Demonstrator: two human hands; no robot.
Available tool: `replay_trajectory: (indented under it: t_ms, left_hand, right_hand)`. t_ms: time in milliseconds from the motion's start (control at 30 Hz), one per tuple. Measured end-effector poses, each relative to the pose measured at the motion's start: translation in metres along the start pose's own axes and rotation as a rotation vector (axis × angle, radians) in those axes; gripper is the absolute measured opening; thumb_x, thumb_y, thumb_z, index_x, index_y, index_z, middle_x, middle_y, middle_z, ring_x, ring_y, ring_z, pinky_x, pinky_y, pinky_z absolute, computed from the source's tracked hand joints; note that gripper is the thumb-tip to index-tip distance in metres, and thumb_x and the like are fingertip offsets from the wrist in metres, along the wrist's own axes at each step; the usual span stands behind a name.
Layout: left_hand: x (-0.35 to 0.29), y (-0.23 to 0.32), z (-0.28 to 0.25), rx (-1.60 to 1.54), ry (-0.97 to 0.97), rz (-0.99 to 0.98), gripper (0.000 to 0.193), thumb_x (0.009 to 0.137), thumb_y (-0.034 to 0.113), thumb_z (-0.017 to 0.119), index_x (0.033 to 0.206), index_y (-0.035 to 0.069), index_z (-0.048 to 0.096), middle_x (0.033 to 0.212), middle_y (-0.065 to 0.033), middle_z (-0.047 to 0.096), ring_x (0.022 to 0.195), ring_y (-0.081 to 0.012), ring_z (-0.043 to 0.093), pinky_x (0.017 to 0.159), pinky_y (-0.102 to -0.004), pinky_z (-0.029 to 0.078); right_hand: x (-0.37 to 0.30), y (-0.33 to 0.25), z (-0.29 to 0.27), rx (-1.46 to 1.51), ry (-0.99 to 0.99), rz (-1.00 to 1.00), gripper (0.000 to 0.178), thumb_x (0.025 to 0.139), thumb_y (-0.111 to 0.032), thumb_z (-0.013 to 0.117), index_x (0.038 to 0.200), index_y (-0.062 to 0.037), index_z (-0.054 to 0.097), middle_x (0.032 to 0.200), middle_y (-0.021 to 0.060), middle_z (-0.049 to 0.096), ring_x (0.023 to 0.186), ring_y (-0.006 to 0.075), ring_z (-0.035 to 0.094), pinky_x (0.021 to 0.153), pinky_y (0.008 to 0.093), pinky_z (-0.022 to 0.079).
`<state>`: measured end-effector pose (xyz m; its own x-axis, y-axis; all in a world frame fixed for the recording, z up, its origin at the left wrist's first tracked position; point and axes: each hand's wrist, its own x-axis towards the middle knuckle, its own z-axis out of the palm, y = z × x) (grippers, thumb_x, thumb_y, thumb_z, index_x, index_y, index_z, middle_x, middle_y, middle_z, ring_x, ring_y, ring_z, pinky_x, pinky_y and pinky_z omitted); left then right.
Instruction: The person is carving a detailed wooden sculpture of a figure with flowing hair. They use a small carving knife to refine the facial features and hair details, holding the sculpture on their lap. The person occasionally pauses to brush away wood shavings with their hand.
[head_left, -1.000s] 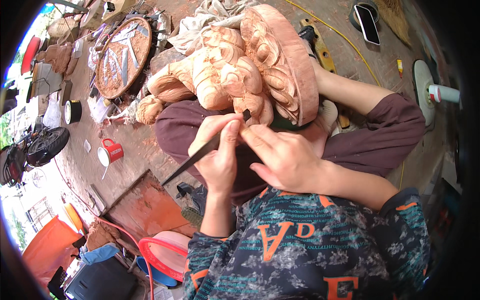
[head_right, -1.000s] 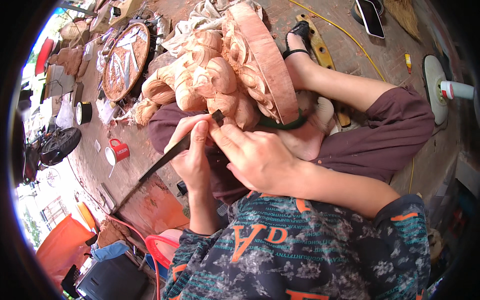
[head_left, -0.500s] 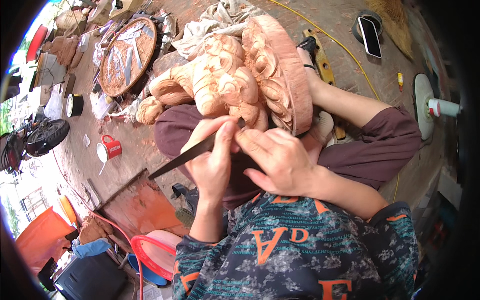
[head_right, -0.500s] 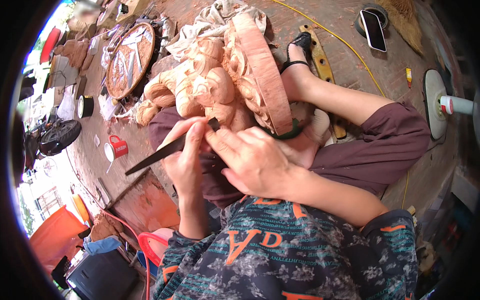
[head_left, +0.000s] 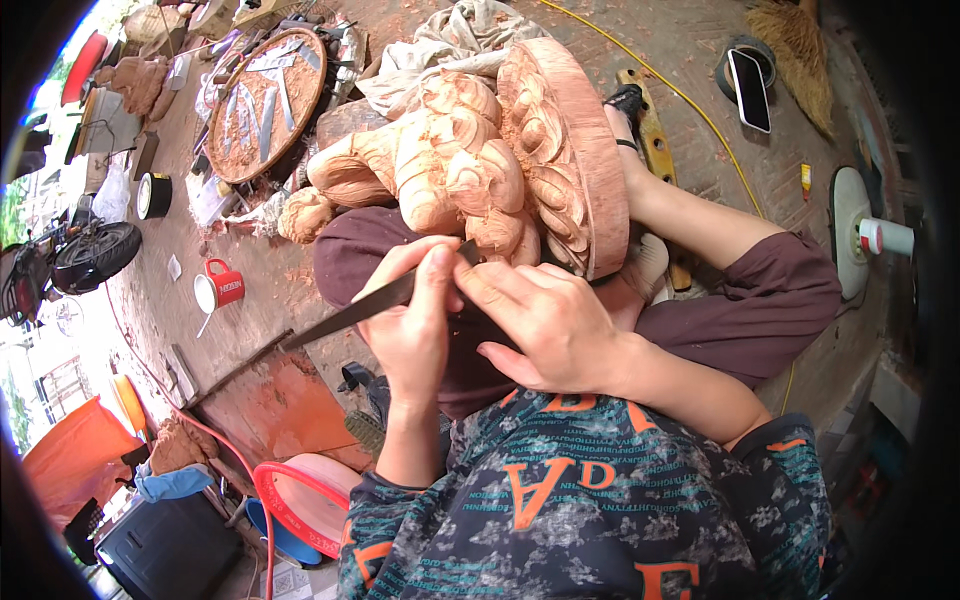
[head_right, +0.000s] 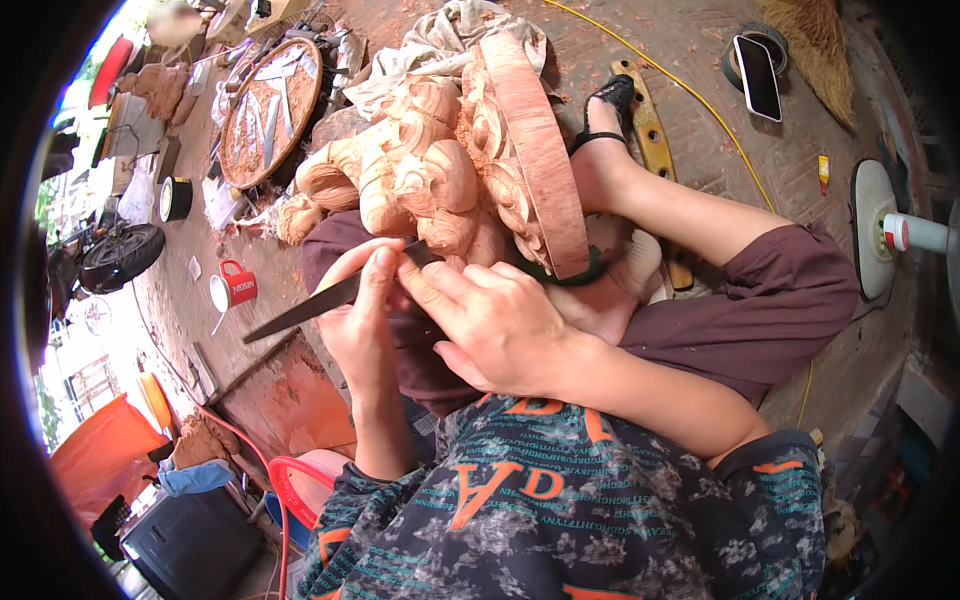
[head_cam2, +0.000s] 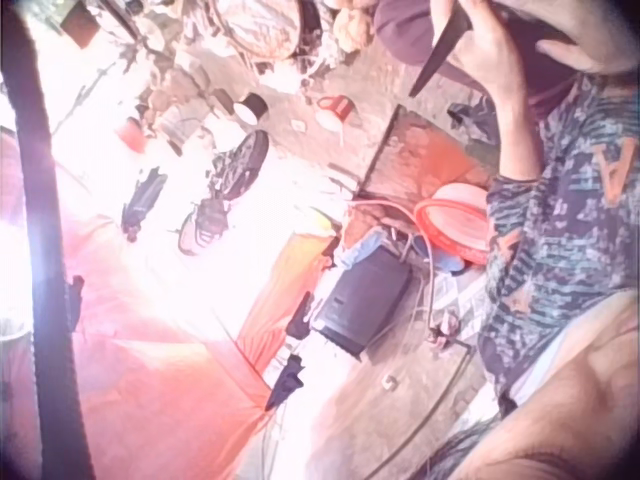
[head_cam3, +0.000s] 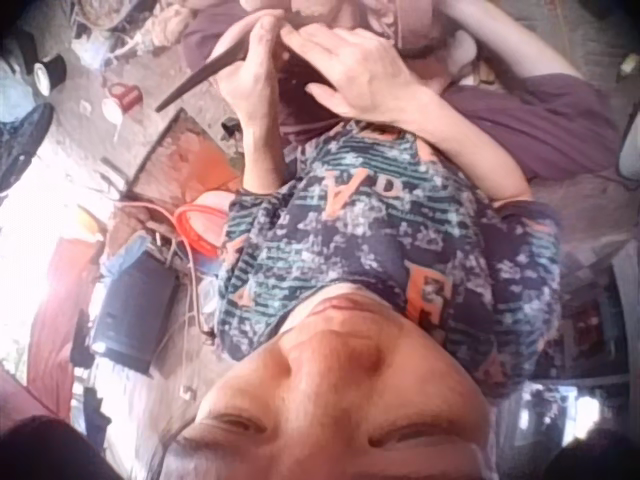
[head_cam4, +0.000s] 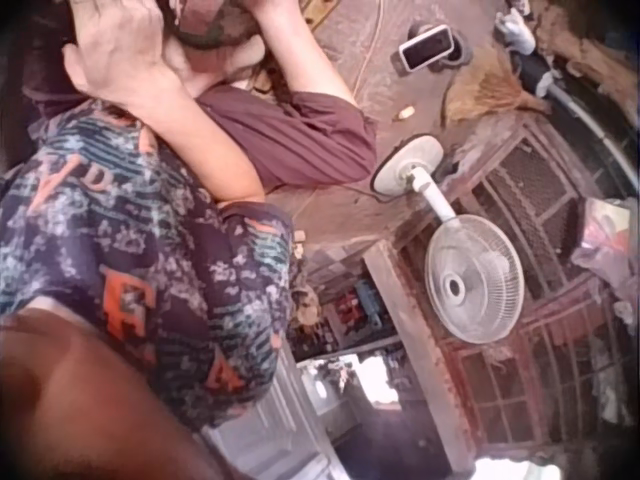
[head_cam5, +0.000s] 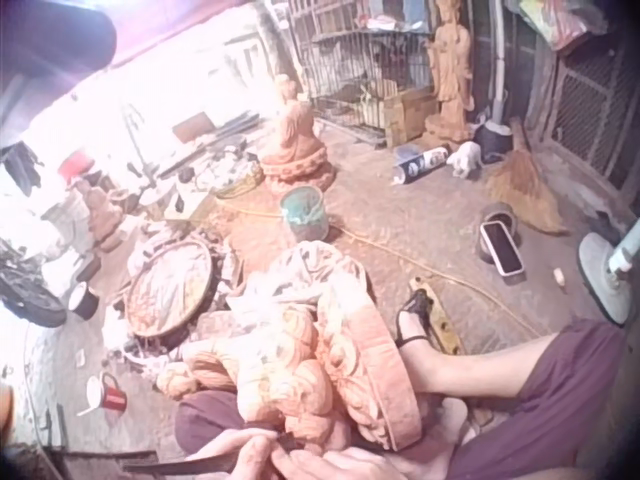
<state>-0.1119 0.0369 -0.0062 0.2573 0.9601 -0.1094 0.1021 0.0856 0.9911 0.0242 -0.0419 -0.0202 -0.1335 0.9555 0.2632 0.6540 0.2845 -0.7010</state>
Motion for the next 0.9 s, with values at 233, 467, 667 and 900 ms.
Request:
replay_trajectory:
  t_ms: [233, 467, 667, 900]
  left_hand:
    - [-0.002, 0.000, -0.006, -0.027, 0.036, -0.023, 0.012, 0.092, 0.006, 0.064, 0.098, -0.003, 0.068, 0.077, -0.0037, 0.065, 0.057, -0.0050, 0.053, 0.051, -0.0184, 0.042]
    - [-0.008, -0.006, 0.000, 0.021, 0.044, 0.044, 0.010, 0.091, 0.002, 0.063, 0.097, -0.004, 0.069, 0.079, -0.0038, 0.064, 0.056, -0.0049, 0.052, 0.050, -0.0190, 0.041]
    - [-0.014, -0.017, 0.005, 0.079, -0.009, 0.172, 0.009, 0.090, 0.000, 0.064, 0.097, -0.003, 0.070, 0.086, -0.0073, 0.064, 0.055, -0.0055, 0.053, 0.050, -0.0185, 0.042]
    - [-0.015, -0.019, 0.006, 0.026, -0.036, 0.166, 0.009, 0.090, 0.000, 0.064, 0.096, -0.003, 0.068, 0.088, -0.0072, 0.064, 0.058, -0.0076, 0.054, 0.054, -0.0207, 0.045]
  right_hand:
    - [0.002, -0.003, 0.005, -0.051, 0.000, -0.013, 0.083, 0.067, -0.019, 0.075, 0.140, 0.0039, 0.042, 0.107, 0.0157, 0.058, 0.086, 0.0285, 0.061, 0.073, 0.0382, 0.048]
    - [-0.004, -0.002, 0.010, -0.115, 0.002, -0.014, 0.078, 0.067, -0.019, 0.075, 0.136, 0.0036, 0.047, 0.102, 0.0132, 0.057, 0.081, 0.0282, 0.058, 0.074, 0.0384, 0.047]
    - [-0.013, 0.005, 0.013, -0.035, 0.115, -0.043, 0.066, 0.067, -0.020, 0.074, 0.126, 0.0027, 0.054, 0.102, 0.0128, 0.059, 0.085, 0.0274, 0.060, 0.075, 0.0391, 0.045]
    - [-0.017, 0.006, 0.017, -0.045, 0.160, -0.013, 0.066, 0.067, -0.020, 0.074, 0.127, 0.0006, 0.054, 0.105, 0.0110, 0.059, 0.085, 0.0256, 0.060, 0.074, 0.0378, 0.046]
